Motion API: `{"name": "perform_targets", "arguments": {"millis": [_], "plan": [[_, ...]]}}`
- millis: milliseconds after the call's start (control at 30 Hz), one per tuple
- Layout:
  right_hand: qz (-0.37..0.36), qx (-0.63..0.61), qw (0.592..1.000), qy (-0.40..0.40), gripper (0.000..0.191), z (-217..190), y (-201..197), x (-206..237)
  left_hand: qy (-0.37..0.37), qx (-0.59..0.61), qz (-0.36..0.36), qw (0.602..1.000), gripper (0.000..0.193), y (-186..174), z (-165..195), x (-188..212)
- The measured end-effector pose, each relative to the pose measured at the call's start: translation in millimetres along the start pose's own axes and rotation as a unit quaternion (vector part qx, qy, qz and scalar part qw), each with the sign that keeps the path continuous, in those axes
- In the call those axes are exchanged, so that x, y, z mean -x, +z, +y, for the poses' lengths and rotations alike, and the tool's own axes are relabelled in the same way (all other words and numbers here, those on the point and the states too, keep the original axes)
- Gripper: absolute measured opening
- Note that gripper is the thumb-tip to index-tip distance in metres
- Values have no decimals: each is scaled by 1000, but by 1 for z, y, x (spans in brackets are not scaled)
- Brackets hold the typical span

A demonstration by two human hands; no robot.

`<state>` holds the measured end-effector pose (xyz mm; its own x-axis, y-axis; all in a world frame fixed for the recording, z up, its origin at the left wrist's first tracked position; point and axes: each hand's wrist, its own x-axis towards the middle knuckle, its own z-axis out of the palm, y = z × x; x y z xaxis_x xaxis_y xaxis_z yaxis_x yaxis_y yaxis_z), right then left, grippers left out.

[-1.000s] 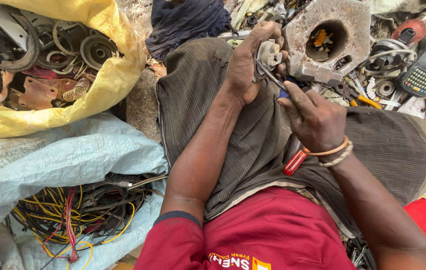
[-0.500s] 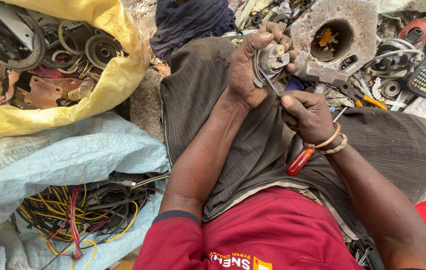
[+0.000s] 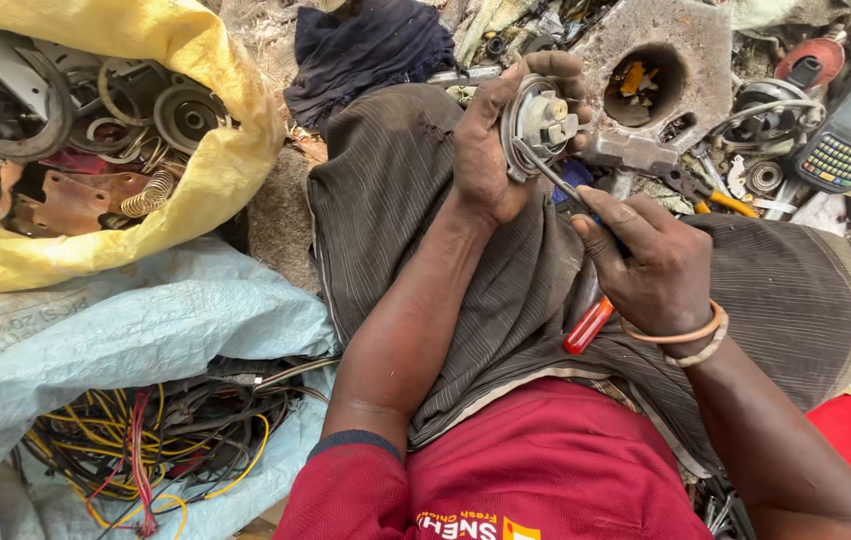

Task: The person sits cross-legged on the ground and uses pliers and a screwdriver to disassemble a circular mechanical part. They remove a metal ring and separate the housing into two pieces, placing the parts into a nearby yellow sack.

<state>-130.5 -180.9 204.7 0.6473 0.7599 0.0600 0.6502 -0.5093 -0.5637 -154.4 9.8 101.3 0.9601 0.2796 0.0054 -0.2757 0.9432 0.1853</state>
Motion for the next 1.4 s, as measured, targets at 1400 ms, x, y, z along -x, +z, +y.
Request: {"name": "perform_targets", "arguments": {"millis": [1400], "plan": [[-6,135,989,-55,33,-19,28,-3,-104,101,-2,989,33,1,16,0]]}}
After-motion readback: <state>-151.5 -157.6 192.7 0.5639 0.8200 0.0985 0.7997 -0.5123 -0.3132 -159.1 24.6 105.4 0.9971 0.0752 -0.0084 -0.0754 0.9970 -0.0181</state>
